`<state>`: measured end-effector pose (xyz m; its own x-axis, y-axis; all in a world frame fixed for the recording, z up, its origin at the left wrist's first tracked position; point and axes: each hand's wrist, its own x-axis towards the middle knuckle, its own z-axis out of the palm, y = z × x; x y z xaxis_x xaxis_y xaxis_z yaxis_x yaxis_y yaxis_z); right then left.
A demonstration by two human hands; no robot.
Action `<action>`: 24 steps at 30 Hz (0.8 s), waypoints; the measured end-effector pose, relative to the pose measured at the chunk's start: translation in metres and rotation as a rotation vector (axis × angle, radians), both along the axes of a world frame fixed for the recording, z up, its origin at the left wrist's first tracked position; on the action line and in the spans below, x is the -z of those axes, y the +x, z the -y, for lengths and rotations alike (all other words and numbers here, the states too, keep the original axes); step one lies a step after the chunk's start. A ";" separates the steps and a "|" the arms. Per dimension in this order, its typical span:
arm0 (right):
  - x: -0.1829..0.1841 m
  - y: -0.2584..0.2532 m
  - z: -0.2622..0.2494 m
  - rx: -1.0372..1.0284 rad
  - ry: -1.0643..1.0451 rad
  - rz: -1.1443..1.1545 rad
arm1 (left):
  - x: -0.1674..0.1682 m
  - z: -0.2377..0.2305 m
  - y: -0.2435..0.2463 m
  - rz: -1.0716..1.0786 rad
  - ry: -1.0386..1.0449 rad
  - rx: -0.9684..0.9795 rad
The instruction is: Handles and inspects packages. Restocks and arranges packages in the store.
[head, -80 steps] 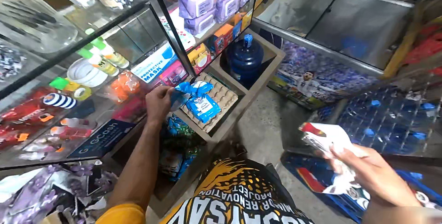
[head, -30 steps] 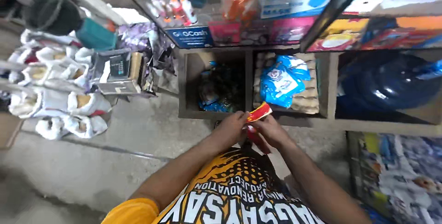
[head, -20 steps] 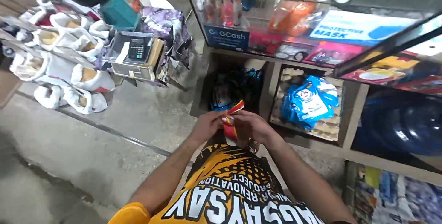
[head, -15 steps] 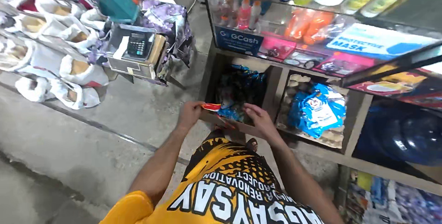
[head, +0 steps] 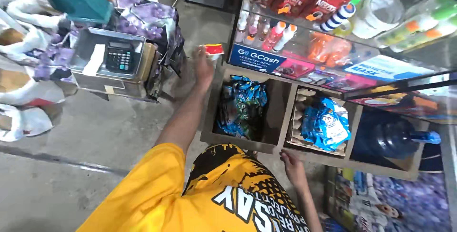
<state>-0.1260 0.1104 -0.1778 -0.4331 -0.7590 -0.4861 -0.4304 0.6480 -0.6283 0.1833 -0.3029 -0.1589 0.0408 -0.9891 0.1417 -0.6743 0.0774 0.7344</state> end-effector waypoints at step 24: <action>-0.014 0.041 -0.057 -0.100 0.402 -0.069 | 0.070 0.024 -0.049 -0.372 0.436 -0.033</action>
